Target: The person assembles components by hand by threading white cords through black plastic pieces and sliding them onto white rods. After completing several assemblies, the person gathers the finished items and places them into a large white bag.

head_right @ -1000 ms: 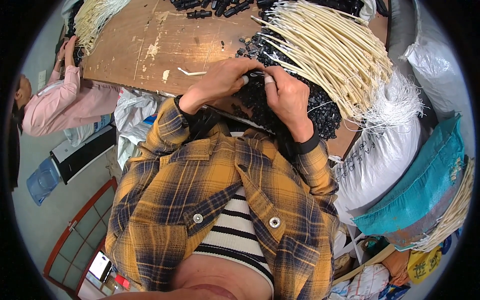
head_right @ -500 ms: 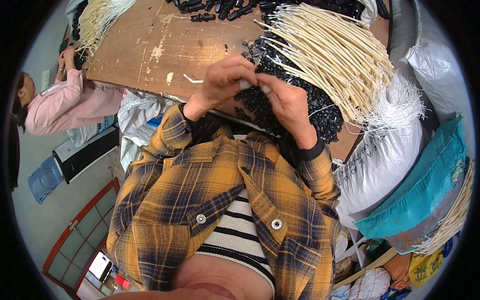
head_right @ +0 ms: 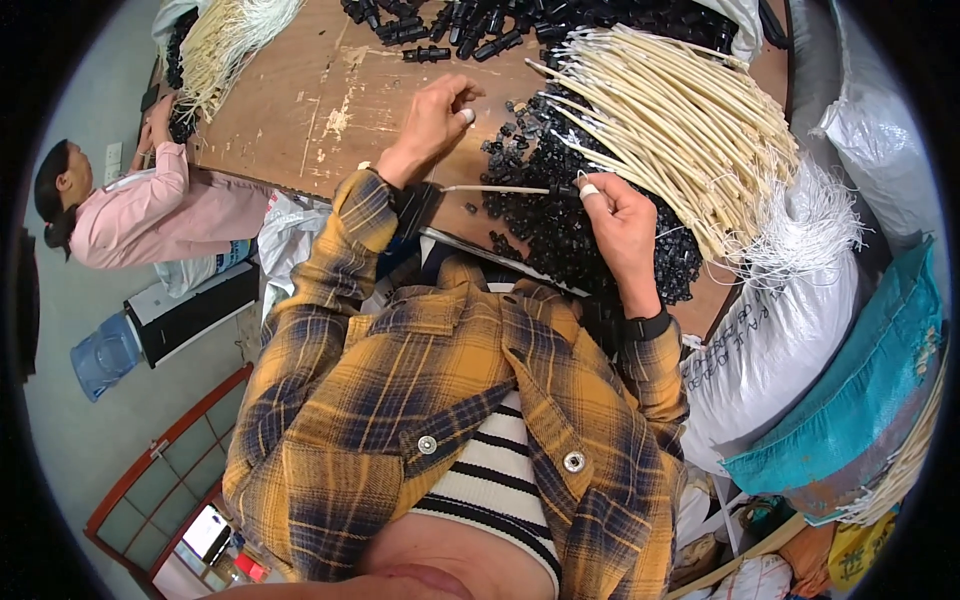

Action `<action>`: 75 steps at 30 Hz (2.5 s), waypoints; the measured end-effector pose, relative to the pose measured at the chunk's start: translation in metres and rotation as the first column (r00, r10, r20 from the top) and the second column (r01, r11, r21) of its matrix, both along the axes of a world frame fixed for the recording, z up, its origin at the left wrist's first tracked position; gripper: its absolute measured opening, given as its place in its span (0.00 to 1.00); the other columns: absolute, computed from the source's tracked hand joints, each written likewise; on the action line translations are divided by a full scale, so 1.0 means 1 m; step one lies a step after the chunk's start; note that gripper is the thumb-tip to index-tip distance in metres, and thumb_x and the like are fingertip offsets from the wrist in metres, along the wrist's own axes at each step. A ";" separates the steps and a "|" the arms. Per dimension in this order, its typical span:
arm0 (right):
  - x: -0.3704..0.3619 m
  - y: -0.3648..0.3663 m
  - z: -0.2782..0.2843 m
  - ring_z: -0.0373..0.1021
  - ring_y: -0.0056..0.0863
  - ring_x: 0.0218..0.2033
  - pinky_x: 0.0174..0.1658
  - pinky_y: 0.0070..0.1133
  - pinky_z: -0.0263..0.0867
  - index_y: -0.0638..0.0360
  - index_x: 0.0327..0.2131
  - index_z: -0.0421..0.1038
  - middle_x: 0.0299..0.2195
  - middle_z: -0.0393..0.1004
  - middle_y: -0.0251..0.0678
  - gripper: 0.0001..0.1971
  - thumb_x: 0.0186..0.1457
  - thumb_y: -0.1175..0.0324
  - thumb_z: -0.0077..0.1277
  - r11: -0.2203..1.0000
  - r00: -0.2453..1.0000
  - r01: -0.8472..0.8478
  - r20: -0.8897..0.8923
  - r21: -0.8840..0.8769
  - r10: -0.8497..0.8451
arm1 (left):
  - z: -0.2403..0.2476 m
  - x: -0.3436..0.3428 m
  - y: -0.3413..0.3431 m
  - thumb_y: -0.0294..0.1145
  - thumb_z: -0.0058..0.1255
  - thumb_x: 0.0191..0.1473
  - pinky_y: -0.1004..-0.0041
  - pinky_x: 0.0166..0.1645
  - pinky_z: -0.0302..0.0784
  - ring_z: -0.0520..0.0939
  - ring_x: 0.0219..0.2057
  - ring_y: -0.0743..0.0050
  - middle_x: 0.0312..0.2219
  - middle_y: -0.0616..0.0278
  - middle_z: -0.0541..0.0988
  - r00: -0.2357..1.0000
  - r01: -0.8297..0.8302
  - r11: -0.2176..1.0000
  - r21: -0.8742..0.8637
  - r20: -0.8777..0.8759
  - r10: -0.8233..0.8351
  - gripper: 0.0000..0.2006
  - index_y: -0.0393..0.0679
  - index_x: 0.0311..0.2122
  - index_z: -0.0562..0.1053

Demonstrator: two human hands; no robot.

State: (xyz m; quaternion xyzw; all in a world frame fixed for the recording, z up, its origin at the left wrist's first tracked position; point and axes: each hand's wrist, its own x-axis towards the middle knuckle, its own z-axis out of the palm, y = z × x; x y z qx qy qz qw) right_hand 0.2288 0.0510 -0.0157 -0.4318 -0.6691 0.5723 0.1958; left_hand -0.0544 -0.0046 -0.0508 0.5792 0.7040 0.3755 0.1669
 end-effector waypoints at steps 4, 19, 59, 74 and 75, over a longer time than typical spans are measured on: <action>-0.003 0.003 -0.004 0.66 0.12 0.32 0.39 0.12 0.61 0.68 0.38 0.74 0.32 0.75 0.27 0.08 0.57 0.74 0.48 0.998 1.000 -0.010 -0.028 -0.063 0.008 | 0.011 0.013 0.014 0.19 0.52 0.46 0.69 0.39 0.78 0.79 0.33 0.63 0.29 0.58 0.77 0.970 0.127 0.987 0.094 -0.218 -0.104 0.13 0.42 0.39 0.74; -0.027 0.003 0.001 0.52 0.06 0.18 0.21 0.10 0.46 0.63 0.37 0.76 0.19 0.62 0.16 0.08 0.58 0.70 0.50 0.958 0.971 0.147 -0.151 -0.246 -0.188 | 0.045 0.106 0.004 0.15 0.53 0.43 0.80 0.36 0.74 0.77 0.31 0.82 0.31 0.65 0.79 0.898 0.136 0.962 0.235 0.381 -0.220 0.16 0.41 0.41 0.76; -0.005 0.007 0.021 0.53 0.06 0.16 0.18 0.08 0.46 0.69 0.37 0.72 0.20 0.66 0.21 0.08 0.54 0.76 0.51 0.787 0.679 -0.170 -0.649 -0.593 -0.342 | 0.045 0.089 -0.004 0.24 0.55 0.43 0.67 0.35 0.76 0.80 0.30 0.64 0.37 0.58 0.79 0.899 0.435 0.900 -0.005 0.056 -0.434 0.19 0.45 0.45 0.72; -0.019 0.003 0.021 0.52 0.09 0.17 0.20 0.14 0.49 0.63 0.32 0.74 0.14 0.58 0.20 0.07 0.51 0.71 0.59 0.998 0.997 -0.056 0.048 -0.043 0.058 | 0.070 0.095 -0.017 0.30 0.56 0.39 0.67 0.26 0.73 0.79 0.25 0.62 0.23 0.64 0.75 0.832 0.308 0.938 -0.157 -0.434 -0.346 0.15 0.49 0.37 0.74; -0.021 0.000 0.020 0.52 0.09 0.17 0.20 0.14 0.49 0.63 0.32 0.74 0.14 0.58 0.20 0.07 0.51 0.71 0.59 0.997 0.997 -0.069 0.037 -0.044 0.071 | 0.068 0.091 -0.020 0.30 0.56 0.39 0.67 0.26 0.73 0.79 0.25 0.62 0.23 0.64 0.75 0.832 0.294 0.942 -0.161 -0.442 -0.335 0.15 0.49 0.37 0.74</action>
